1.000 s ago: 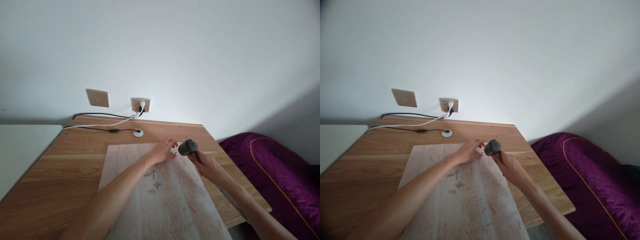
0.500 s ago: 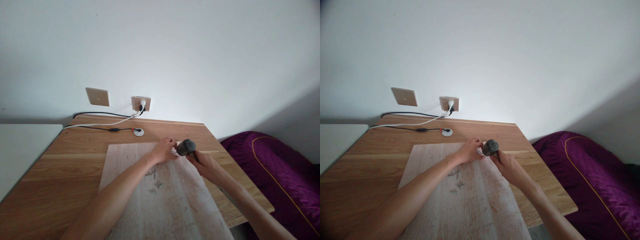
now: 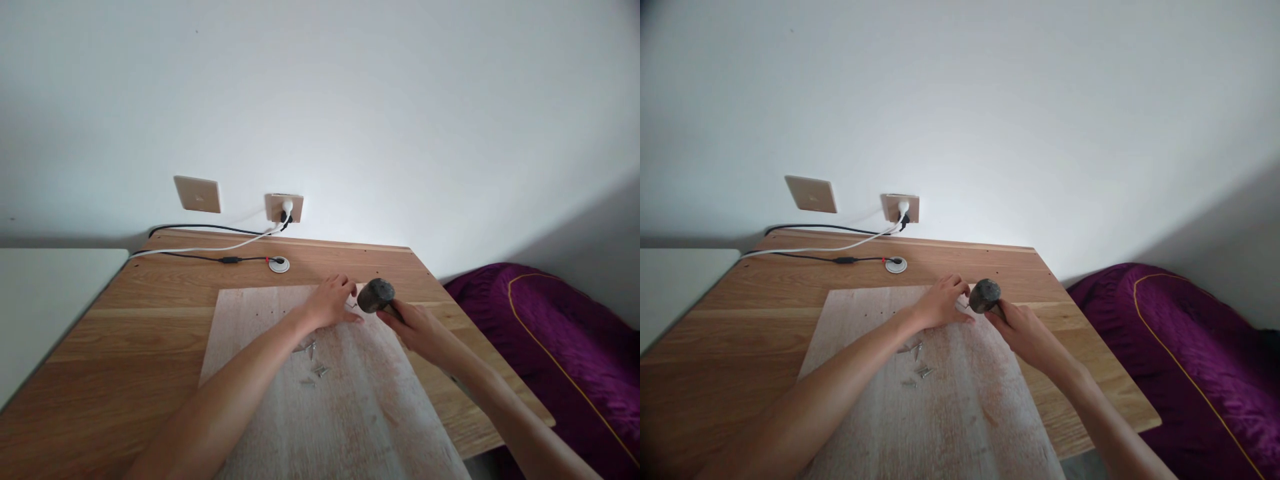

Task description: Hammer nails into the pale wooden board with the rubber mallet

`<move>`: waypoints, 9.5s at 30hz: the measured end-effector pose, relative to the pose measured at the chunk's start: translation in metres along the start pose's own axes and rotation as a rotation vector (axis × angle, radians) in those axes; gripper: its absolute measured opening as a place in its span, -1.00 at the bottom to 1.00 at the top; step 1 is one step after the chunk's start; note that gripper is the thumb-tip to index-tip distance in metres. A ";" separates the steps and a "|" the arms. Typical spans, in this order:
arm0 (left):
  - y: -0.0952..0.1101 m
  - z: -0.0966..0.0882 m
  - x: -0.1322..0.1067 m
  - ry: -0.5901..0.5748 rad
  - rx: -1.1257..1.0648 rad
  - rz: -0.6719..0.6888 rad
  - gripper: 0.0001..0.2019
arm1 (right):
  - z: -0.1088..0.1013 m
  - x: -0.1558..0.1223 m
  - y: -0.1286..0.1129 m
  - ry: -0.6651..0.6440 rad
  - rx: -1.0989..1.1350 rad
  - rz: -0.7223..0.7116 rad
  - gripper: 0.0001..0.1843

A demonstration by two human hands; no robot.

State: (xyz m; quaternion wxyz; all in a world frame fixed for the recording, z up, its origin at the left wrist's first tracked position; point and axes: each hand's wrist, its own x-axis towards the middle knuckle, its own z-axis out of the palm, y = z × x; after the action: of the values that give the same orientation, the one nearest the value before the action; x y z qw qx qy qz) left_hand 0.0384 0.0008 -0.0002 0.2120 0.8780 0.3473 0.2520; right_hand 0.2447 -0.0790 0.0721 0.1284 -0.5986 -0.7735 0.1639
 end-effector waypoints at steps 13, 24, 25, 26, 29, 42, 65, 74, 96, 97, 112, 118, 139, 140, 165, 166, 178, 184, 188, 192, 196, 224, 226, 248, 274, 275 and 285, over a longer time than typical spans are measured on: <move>0.000 -0.002 -0.001 -0.014 -0.001 0.001 -0.63 | 0.008 0.002 0.007 0.052 -0.008 0.070 -0.65; 0.001 -0.003 0.000 -0.028 0.005 -0.015 -0.66 | 0.006 0.000 0.005 0.043 0.016 0.041 -0.68; 0.002 -0.003 0.000 -0.029 0.006 -0.018 -0.66 | 0.007 0.001 0.005 0.041 0.016 0.027 -0.69; 0.002 -0.003 0.000 -0.027 0.008 -0.020 -0.67 | 0.007 0.001 0.005 0.035 0.019 0.008 -0.69; 0.002 -0.003 0.001 -0.024 0.008 -0.014 -0.73 | 0.008 0.001 0.006 0.034 0.023 -0.008 -0.69; -0.004 -0.002 0.005 -0.011 -0.090 0.001 -0.86 | 0.005 0.000 0.003 0.029 0.024 -0.003 -0.70; -0.002 -0.002 0.004 -0.017 -0.090 -0.035 -0.84 | 0.012 -0.009 -0.003 0.050 0.082 0.064 -0.68; -0.002 -0.041 0.001 -0.095 -0.133 0.005 -0.80 | 0.033 -0.059 -0.005 -0.043 0.233 0.326 -0.58; 0.014 -0.128 -0.124 -0.397 0.386 -0.280 -0.63 | 0.047 -0.062 -0.003 -0.185 0.354 0.379 -0.65; 0.014 -0.127 -0.126 -0.405 0.374 -0.297 -0.60 | 0.047 -0.062 -0.004 -0.183 0.361 0.376 -0.65; 0.031 -0.112 -0.108 -0.414 0.461 -0.231 -0.90 | 0.058 -0.064 -0.001 0.089 0.200 0.255 -0.71; 0.029 -0.106 -0.098 -0.433 0.282 -0.144 -0.82 | 0.063 -0.064 -0.001 0.143 0.164 0.202 -0.65; -0.006 -0.031 -0.032 0.029 -0.231 -0.078 -0.81 | 0.056 -0.065 -0.014 0.111 0.174 0.276 -0.64; -0.006 -0.031 -0.031 0.031 -0.219 -0.072 -0.80 | 0.056 -0.065 -0.014 0.110 0.167 0.281 -0.64; -0.009 -0.027 -0.032 0.041 -0.159 0.000 -0.73 | 0.057 -0.067 -0.013 0.121 0.097 0.236 -0.60; -0.009 -0.026 -0.032 0.045 -0.158 0.007 -0.73 | 0.057 -0.066 -0.013 0.119 0.103 0.238 -0.59; -0.009 -0.023 -0.027 0.059 -0.079 0.056 -0.85 | 0.061 -0.066 -0.010 0.107 0.099 0.257 -0.61; -0.009 -0.021 -0.027 0.067 -0.055 0.062 -0.83 | 0.060 -0.066 -0.012 0.113 0.097 0.252 -0.64; -0.008 -0.021 -0.027 0.081 -0.047 0.063 -0.81 | 0.060 -0.067 -0.011 0.119 0.077 0.228 -0.64; -0.008 -0.020 -0.027 0.089 -0.037 0.039 -0.76 | 0.061 -0.067 -0.011 0.125 0.077 0.226 -0.64; -0.008 -0.019 -0.027 0.093 -0.044 0.026 -0.73 | 0.063 -0.067 -0.009 0.159 0.044 0.199 -0.63; -0.012 -0.020 -0.027 0.084 -0.064 -0.020 -0.92 | 0.057 -0.066 -0.015 0.145 0.099 0.205 -0.65; -0.012 -0.020 -0.027 0.084 -0.054 -0.011 -0.92 | 0.056 -0.066 -0.015 0.136 0.098 0.201 -0.65; -0.013 -0.021 -0.028 0.067 -0.045 0.030 -0.87 | 0.059 -0.067 -0.012 0.137 0.044 0.196 -0.64; -0.009 -0.023 -0.025 0.058 -0.027 0.011 -0.84 | 0.062 -0.067 -0.007 0.156 0.019 0.187 -0.64; -0.009 -0.023 -0.025 0.056 -0.030 0.011 -0.84 | 0.062 -0.067 -0.008 0.157 0.016 0.187 -0.63; -0.005 -0.024 -0.029 0.082 -0.027 -0.023 -0.93 | 0.059 -0.065 -0.004 0.132 0.048 0.197 -0.66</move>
State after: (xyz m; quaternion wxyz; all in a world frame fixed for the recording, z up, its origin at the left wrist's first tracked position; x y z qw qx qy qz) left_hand 0.0035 -0.0114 0.0070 0.2123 0.8599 0.3625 0.2899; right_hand 0.2336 -0.1491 0.0195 0.1767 -0.6779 -0.6967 0.1545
